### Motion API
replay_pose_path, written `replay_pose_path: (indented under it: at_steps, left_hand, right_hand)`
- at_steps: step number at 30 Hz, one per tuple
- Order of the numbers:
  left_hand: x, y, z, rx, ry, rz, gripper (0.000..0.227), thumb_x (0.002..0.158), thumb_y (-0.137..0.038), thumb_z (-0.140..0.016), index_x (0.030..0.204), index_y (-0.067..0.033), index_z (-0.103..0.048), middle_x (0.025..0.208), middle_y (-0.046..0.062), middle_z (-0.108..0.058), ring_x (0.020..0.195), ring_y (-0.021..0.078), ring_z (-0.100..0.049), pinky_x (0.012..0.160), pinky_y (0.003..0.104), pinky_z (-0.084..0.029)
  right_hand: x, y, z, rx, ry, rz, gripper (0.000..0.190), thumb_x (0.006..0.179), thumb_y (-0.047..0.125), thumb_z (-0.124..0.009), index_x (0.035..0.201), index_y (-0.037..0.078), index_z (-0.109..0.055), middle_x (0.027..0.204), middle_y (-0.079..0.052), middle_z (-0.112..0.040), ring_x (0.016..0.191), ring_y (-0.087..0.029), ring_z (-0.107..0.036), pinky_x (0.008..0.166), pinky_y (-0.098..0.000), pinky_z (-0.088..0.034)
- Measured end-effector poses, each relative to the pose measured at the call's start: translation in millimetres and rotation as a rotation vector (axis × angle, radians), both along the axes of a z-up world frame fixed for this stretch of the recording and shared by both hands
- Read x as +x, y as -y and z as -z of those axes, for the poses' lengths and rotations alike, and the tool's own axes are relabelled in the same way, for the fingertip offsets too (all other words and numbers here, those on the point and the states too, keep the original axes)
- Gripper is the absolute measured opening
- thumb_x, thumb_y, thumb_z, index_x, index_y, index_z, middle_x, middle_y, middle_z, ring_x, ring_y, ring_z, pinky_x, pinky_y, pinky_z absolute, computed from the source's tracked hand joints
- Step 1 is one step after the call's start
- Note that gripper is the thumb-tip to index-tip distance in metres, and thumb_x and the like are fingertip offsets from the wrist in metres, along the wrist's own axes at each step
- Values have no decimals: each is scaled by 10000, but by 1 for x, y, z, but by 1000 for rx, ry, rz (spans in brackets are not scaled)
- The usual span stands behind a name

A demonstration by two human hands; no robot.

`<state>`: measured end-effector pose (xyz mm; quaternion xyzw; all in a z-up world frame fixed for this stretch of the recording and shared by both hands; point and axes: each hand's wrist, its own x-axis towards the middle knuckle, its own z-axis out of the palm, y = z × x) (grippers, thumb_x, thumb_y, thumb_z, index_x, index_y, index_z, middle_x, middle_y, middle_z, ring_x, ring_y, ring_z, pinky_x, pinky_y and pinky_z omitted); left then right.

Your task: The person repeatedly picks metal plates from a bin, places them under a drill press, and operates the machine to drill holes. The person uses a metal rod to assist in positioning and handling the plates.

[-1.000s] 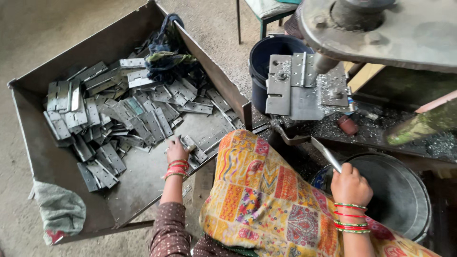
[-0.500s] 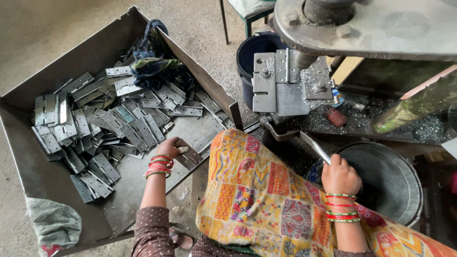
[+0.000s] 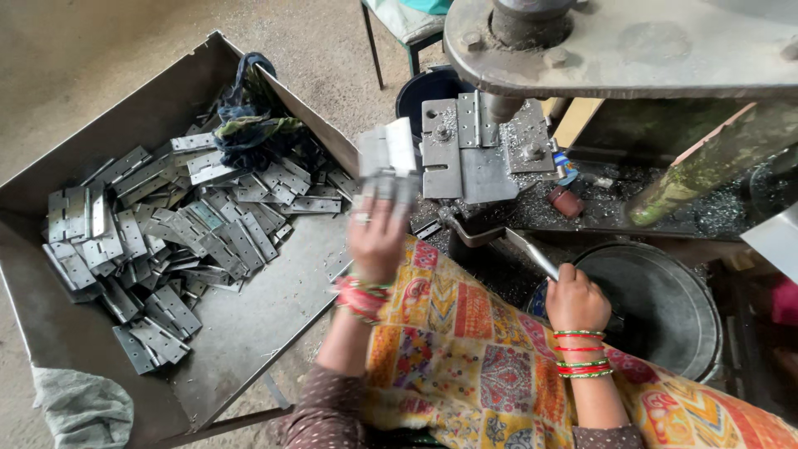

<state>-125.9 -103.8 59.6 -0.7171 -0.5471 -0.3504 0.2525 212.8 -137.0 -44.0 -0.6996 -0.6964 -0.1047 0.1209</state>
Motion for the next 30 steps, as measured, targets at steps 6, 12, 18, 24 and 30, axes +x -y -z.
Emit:
replay_pose_path:
  at_steps: [6,12,18,24,30]
  left_hand:
    - [74,-38,50,-249,-217,132,425,916,-129,-567,1332,-107,-648,1356,127,-624,1256,305,-605,1020,434,-496]
    - [55,-39,68,-170,-206,140,351,990,-109,-569,1326,-40,-648,1321,182,-643,1209,325,-648,953,431,-510]
    - [83,-38,74,-259,-277,95,444,956,-132,-538,1389,-52,-593,1352,196,-624,1275,337,-627,1086,472,-487]
    - [120,-40,71,-349,-107,172,594,907,-260,-548,1455,-30,-546,1462,233,-542,1344,366,-515,1141,516,-375]
    - [133,-61,66,-552,3,4,521,1026,-424,-513,1359,-32,-597,1570,190,-456,1471,355,-412,1225,548,-269]
  right_hand:
    - [4,1,5,12,8,-13,271,848,315,-776,881,132,-579,804,-69,-666,703,-309,-697,597,-449,-571]
    - [2,-3,8,40,65,18,201,861,257,-741,866,142,-575,793,-62,-669,700,-300,-702,592,-437,-574]
    - [2,2,5,65,26,-6,216,856,264,-741,871,123,-577,788,-80,-668,687,-306,-700,576,-436,-572]
    - [2,0,2,9,36,-10,213,854,234,-755,908,136,-574,826,-71,-678,719,-303,-706,602,-439,-577]
    - [3,-4,0,-42,11,-7,289,818,300,-788,904,125,-575,812,-80,-678,711,-315,-708,596,-449,-579]
